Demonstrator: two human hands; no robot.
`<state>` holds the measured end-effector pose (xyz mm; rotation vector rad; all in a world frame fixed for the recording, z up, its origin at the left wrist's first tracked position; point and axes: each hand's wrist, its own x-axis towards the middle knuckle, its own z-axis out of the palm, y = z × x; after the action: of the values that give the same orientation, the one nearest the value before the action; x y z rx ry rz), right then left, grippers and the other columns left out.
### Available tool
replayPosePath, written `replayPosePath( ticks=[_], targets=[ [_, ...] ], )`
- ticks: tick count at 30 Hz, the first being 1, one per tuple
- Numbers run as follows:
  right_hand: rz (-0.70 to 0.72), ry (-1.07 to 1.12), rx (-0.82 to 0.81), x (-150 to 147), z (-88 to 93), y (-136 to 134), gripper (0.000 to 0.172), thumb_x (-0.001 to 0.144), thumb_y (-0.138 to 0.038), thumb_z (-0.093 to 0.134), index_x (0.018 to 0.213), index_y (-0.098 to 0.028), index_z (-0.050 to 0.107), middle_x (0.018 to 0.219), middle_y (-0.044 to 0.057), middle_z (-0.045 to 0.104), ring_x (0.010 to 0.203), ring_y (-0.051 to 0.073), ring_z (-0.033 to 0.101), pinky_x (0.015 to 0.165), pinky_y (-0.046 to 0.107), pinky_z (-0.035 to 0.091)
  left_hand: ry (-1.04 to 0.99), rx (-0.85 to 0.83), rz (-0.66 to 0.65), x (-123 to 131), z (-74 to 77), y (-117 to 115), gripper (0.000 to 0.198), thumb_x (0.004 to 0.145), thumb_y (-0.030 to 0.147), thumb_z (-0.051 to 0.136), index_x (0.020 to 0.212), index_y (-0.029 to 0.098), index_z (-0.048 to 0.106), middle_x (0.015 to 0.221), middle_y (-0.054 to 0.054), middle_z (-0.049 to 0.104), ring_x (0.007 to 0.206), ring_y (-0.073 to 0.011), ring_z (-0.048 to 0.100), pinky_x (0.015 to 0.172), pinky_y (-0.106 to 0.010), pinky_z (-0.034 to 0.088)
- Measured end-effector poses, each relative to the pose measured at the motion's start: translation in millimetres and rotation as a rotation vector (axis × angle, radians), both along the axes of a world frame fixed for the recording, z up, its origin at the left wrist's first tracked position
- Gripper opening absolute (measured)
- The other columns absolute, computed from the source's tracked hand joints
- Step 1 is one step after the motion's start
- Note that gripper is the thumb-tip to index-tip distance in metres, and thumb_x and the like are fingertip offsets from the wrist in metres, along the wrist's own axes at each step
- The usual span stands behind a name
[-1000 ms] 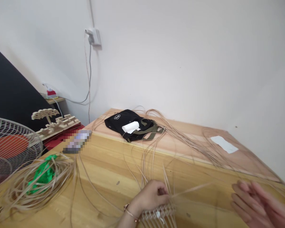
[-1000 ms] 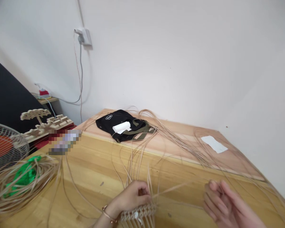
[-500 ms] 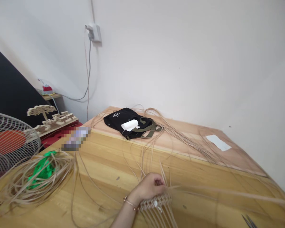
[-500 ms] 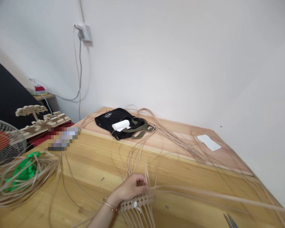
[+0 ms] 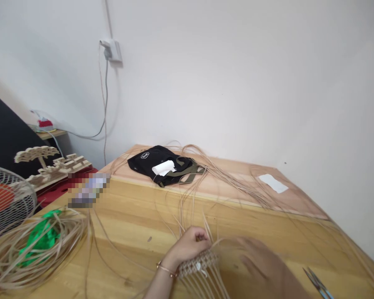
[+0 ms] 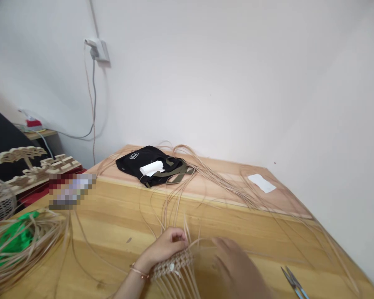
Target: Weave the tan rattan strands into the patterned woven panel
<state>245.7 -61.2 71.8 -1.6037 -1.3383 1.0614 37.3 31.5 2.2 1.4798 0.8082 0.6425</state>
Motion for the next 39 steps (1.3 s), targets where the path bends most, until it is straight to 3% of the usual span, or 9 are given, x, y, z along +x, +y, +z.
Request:
replayPosePath(
  ticks=[1, 3, 6, 10, 17, 25, 29, 33, 39],
  targets=[
    [0.027, -0.061, 0.024, -13.2, -9.3, 13.6, 0.021, 0.066, -0.025, 0.062, 0.087, -0.029, 0.067, 0.102, 0.003, 0.062, 0.107, 0.027, 0.046, 0.096, 0.038, 0.027, -0.004, -0.011, 0.002, -0.3, 0.2, 0.1, 0.010, 0.064, 0.017, 0.051, 0.064, 0.010, 0.059, 0.058, 0.003, 0.050, 0.058, -0.0080, 0.043, 0.055, -0.019, 0.032],
    [0.145, -0.262, 0.066, -31.8, -24.4, 34.5, 0.017, 0.070, -0.025, 0.055, 0.080, -0.025, 0.069, 0.089, 0.006, 0.065, 0.091, 0.025, 0.053, 0.087, 0.038, 0.034, -0.015, -0.029, 0.001, -1.2, 0.4, 0.3, 0.010, 0.062, 0.015, 0.051, 0.065, 0.010, 0.060, 0.060, 0.003, 0.052, 0.060, -0.0087, 0.045, 0.057, -0.019, 0.034],
    [0.262, -0.551, 0.144, -37.3, -35.2, 46.5, 0.023, 0.076, -0.027, 0.045, 0.074, -0.021, 0.068, 0.077, 0.007, 0.065, 0.076, 0.022, 0.055, 0.072, 0.033, 0.039, -0.044, -0.070, -0.028, -2.9, 0.6, 0.5, 0.010, 0.059, 0.015, 0.056, 0.066, 0.010, 0.061, 0.062, 0.001, 0.055, 0.062, -0.0098, 0.048, 0.058, -0.020, 0.036],
    [0.216, -0.607, 0.122, -32.3, -33.2, 43.4, 0.023, 0.077, -0.029, 0.046, 0.067, -0.019, 0.065, 0.067, 0.004, 0.063, 0.064, 0.018, 0.055, 0.061, 0.027, 0.037, -0.076, -0.094, -0.059, -4.7, -0.2, 0.3, 0.015, 0.055, 0.017, 0.063, 0.068, 0.009, 0.062, 0.065, 0.000, 0.057, 0.063, -0.0105, 0.049, 0.060, -0.021, 0.037],
    [0.132, -0.427, -0.042, -53.3, -34.3, 32.7, 0.030, 0.077, -0.034, 0.042, 0.065, -0.018, 0.064, 0.061, 0.003, 0.063, 0.060, 0.018, 0.056, 0.056, 0.025, 0.038, -0.151, -0.108, -0.054, -6.0, 3.0, 0.1, 0.014, 0.055, 0.017, 0.065, 0.067, 0.010, 0.063, 0.065, 0.000, 0.057, 0.064, -0.0101, 0.050, 0.062, -0.021, 0.038],
    [0.026, -0.328, -0.080, -64.8, -30.3, 18.3, 0.032, 0.073, -0.031, 0.047, 0.094, -0.020, 0.067, 0.081, 0.007, 0.068, 0.073, 0.021, 0.060, 0.067, 0.029, 0.044, -0.102, -0.095, -0.021, -4.8, 4.3, 0.3, 0.015, 0.056, 0.019, 0.066, 0.067, 0.010, 0.062, 0.063, 0.000, 0.056, 0.063, -0.0104, 0.049, 0.062, -0.021, 0.038],
    [0.031, -0.026, -0.161, -66.2, -32.6, 25.1, 0.031, 0.072, -0.035, 0.051, 0.093, -0.017, 0.064, 0.069, 0.004, 0.065, 0.057, 0.016, 0.059, 0.053, 0.026, 0.045, -0.128, -0.106, -0.030, -4.2, 7.6, 0.0, 0.013, 0.056, 0.017, 0.065, 0.065, 0.010, 0.061, 0.063, 0.000, 0.055, 0.062, -0.0097, 0.048, 0.060, -0.021, 0.038],
    [-0.051, 0.273, -0.256, -65.6, -36.0, 39.0, 0.029, 0.062, -0.030, 0.062, 0.087, -0.015, 0.059, 0.057, -0.002, 0.059, 0.045, 0.011, 0.056, 0.044, 0.022, 0.044, -0.139, -0.115, -0.035, -4.5, 9.9, 0.0, 0.012, 0.056, 0.018, 0.065, 0.064, 0.010, 0.060, 0.062, 0.001, 0.054, 0.061, -0.0093, 0.047, 0.060, -0.021, 0.037],
    [-0.118, 0.342, -0.229, -67.0, -36.4, 50.8, 0.022, 0.058, -0.026, 0.065, 0.076, -0.016, 0.057, 0.056, -0.004, 0.059, 0.046, 0.011, 0.058, 0.049, 0.024, 0.050, -0.126, -0.114, -0.049, -6.2, 9.3, -0.2, 0.015, 0.060, 0.024, 0.064, 0.067, 0.010, 0.061, 0.062, 0.001, 0.054, 0.061, -0.0095, 0.047, 0.060, -0.021, 0.037]
  ],
)
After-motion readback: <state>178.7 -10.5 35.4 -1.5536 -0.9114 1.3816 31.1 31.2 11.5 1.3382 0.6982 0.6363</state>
